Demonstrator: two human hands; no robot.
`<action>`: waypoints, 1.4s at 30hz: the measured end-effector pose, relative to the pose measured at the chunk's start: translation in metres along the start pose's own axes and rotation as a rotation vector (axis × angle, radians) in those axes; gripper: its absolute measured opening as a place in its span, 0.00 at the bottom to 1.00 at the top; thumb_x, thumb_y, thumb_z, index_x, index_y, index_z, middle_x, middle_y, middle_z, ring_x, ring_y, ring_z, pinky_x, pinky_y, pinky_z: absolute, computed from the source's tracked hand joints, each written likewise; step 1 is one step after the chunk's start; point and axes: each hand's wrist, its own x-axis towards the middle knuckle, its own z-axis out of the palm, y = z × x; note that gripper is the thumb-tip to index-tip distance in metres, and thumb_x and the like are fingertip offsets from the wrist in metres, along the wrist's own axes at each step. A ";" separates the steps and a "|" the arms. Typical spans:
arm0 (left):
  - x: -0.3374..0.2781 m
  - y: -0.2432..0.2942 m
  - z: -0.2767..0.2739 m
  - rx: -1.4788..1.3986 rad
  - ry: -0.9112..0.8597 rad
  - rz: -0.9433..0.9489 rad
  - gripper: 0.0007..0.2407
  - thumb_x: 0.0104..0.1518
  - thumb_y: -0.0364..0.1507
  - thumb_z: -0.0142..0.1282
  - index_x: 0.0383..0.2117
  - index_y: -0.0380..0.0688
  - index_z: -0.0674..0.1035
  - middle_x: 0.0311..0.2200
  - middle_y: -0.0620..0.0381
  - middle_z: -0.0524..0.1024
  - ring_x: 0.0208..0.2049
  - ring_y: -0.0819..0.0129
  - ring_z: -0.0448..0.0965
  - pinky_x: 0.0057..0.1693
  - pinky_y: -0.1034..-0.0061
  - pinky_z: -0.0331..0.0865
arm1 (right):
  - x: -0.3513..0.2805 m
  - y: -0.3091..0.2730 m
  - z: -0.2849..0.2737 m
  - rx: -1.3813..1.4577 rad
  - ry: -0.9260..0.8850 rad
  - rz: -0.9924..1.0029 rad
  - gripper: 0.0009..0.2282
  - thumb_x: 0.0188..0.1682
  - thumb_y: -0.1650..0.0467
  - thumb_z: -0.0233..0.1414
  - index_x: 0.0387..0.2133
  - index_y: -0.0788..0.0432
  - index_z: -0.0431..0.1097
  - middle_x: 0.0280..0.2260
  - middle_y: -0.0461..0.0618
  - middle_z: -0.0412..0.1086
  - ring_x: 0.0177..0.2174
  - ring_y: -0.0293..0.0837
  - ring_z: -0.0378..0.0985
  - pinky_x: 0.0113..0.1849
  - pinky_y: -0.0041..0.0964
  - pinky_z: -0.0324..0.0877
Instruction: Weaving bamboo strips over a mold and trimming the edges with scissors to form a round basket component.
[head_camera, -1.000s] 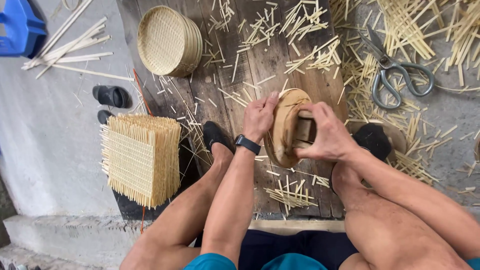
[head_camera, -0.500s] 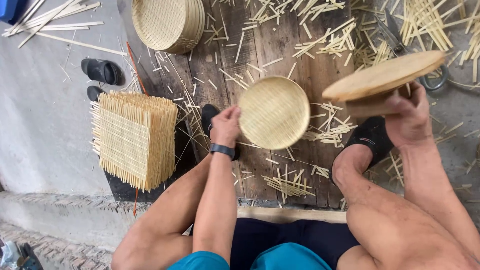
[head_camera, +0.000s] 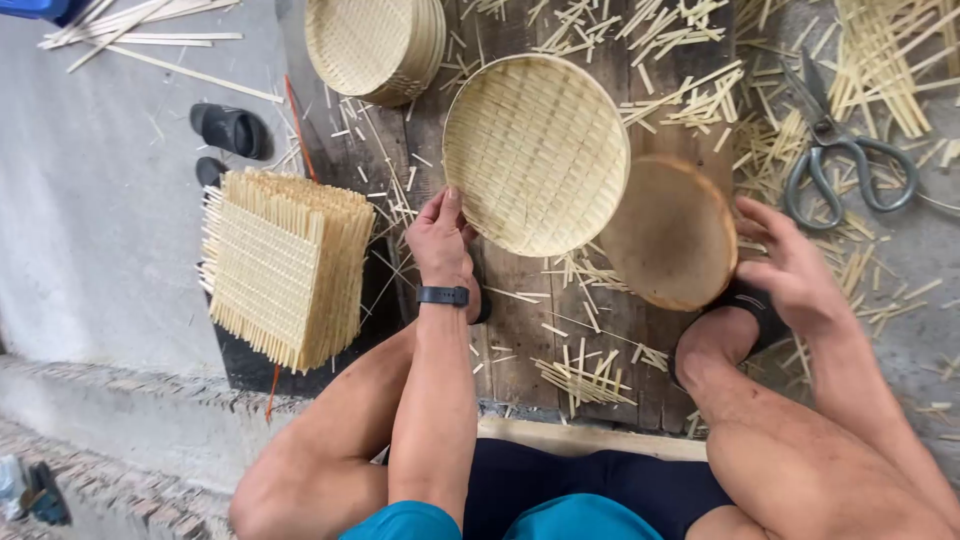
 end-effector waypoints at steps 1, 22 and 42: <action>-0.004 -0.004 0.007 -0.005 -0.005 -0.008 0.12 0.61 0.27 0.60 0.46 0.31 0.80 0.36 0.52 0.82 0.32 0.66 0.83 0.36 0.72 0.78 | -0.006 -0.017 0.003 -0.008 0.007 0.003 0.36 0.42 0.74 0.57 0.69 0.65 0.53 0.61 0.64 0.61 0.60 0.54 0.67 0.58 0.51 0.66; -0.057 -0.106 0.036 -0.396 -0.040 -0.279 0.10 0.61 0.23 0.57 0.46 0.39 0.73 0.43 0.49 0.78 0.44 0.58 0.81 0.52 0.56 0.78 | 0.035 -0.017 0.075 0.040 0.133 0.344 0.20 0.51 0.64 0.54 0.50 0.68 0.69 0.39 0.55 0.76 0.34 0.49 0.80 0.35 0.42 0.79; -0.072 -0.128 0.049 0.143 -0.115 -0.325 0.17 0.56 0.23 0.61 0.48 0.28 0.71 0.42 0.40 0.78 0.40 0.48 0.82 0.46 0.56 0.79 | 0.049 -0.047 0.073 -0.152 0.398 0.229 0.12 0.53 0.71 0.58 0.39 0.72 0.66 0.29 0.56 0.74 0.24 0.41 0.79 0.25 0.35 0.76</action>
